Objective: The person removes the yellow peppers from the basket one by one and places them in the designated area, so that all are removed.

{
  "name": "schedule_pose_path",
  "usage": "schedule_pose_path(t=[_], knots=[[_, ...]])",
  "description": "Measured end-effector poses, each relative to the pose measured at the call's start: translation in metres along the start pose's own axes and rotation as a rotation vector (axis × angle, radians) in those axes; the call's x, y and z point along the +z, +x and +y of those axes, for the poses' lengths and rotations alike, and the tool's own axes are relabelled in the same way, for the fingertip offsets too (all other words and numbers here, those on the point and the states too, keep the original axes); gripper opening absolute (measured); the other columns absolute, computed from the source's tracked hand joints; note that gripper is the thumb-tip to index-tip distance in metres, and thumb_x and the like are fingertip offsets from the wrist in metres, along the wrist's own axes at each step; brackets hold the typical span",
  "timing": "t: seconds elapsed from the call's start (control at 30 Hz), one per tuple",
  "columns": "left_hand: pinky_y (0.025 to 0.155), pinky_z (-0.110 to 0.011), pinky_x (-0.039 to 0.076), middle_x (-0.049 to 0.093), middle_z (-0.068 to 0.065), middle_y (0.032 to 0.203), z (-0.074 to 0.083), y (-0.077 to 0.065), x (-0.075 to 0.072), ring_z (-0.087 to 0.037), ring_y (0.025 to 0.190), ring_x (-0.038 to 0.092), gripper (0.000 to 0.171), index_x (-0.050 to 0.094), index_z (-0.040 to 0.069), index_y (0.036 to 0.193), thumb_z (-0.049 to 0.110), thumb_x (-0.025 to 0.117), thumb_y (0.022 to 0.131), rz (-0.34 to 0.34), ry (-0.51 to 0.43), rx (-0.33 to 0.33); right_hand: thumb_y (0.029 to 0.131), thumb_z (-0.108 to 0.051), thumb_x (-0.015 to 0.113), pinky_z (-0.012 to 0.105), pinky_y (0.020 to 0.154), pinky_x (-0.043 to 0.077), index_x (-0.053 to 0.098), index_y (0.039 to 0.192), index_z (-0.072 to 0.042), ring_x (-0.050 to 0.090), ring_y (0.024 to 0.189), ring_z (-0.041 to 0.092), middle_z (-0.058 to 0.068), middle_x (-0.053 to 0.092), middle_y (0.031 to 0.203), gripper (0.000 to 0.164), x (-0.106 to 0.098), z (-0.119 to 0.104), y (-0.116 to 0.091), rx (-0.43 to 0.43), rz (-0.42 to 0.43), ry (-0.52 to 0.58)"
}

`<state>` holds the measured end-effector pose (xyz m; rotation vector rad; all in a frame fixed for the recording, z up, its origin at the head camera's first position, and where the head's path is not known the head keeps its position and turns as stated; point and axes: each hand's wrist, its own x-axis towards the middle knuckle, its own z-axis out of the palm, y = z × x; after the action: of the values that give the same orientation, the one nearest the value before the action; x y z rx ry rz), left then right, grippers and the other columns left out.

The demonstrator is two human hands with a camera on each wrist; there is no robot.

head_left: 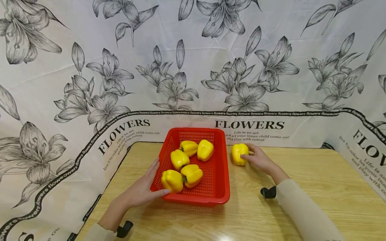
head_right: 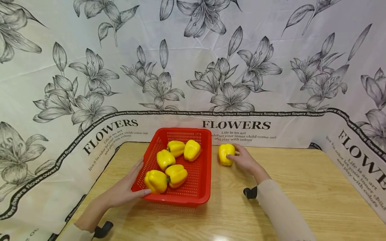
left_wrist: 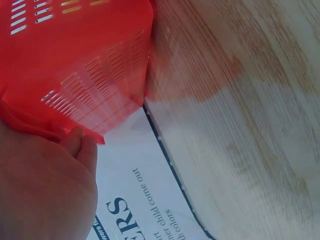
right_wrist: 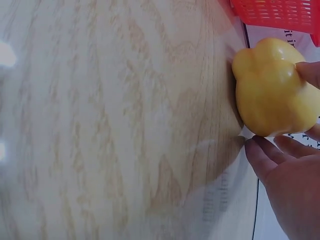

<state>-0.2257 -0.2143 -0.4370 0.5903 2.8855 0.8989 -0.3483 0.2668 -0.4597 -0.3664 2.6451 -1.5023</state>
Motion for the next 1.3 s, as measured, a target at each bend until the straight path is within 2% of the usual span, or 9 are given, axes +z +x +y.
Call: schedule_pose_path(t=[0.3, 0.5, 0.7, 0.83, 1.3], knots=[[0.118, -0.057, 0.032, -0.001, 0.006, 0.172, 0.001, 0.002, 0.000, -0.030, 0.155, 0.021, 0.117, 0.003, 0.021, 0.167, 0.071, 0.068, 0.084, 0.008, -0.009, 0.010, 0.101, -0.030, 0.066, 0.064, 0.114, 0.033, 0.004, 0.161, 0.006, 0.034, 0.141, 0.058, 0.039, 0.017, 0.160, 0.093, -0.004, -0.003, -0.005, 0.035, 0.004, -0.063], [0.117, -0.057, 0.032, -0.001, 0.006, 0.173, 0.000, 0.002, -0.001, -0.030, 0.155, 0.021, 0.116, 0.004, 0.021, 0.167, 0.070, 0.069, 0.085, 0.009, -0.011, 0.014, 0.099, -0.031, 0.069, 0.069, 0.110, 0.036, 0.008, 0.162, 0.003, 0.030, 0.141, 0.059, 0.036, 0.019, 0.161, 0.093, -0.009, -0.015, -0.016, -0.004, 0.022, -0.146], [0.118, -0.056, 0.031, -0.001, 0.004, 0.173, 0.002, -0.001, -0.003, -0.029, 0.155, 0.018, 0.116, 0.005, 0.018, 0.166, 0.068, 0.069, 0.085, 0.014, -0.001, 0.015, 0.098, -0.027, 0.070, 0.067, 0.107, 0.041, 0.013, 0.161, 0.004, 0.031, 0.140, 0.059, 0.037, 0.022, 0.160, 0.091, -0.013, -0.023, -0.027, -0.062, 0.029, -0.160], [0.118, -0.056, 0.032, -0.001, 0.004, 0.173, 0.003, -0.001, -0.004, -0.028, 0.155, 0.018, 0.115, 0.005, 0.018, 0.166, 0.068, 0.069, 0.086, 0.014, 0.000, 0.018, 0.098, -0.022, 0.070, 0.066, 0.107, 0.040, 0.014, 0.160, 0.005, 0.031, 0.140, 0.060, 0.037, 0.023, 0.159, 0.088, -0.016, -0.028, -0.033, -0.087, 0.029, -0.169], [0.118, -0.057, 0.032, -0.001, 0.005, 0.173, 0.000, 0.000, 0.000, -0.030, 0.155, 0.019, 0.115, 0.005, 0.019, 0.167, 0.070, 0.069, 0.085, 0.008, -0.002, 0.022, 0.097, -0.021, 0.071, 0.070, 0.109, 0.035, 0.022, 0.158, 0.007, 0.032, 0.139, 0.058, 0.035, 0.026, 0.158, 0.082, -0.018, -0.050, -0.054, -0.179, 0.019, -0.212]])
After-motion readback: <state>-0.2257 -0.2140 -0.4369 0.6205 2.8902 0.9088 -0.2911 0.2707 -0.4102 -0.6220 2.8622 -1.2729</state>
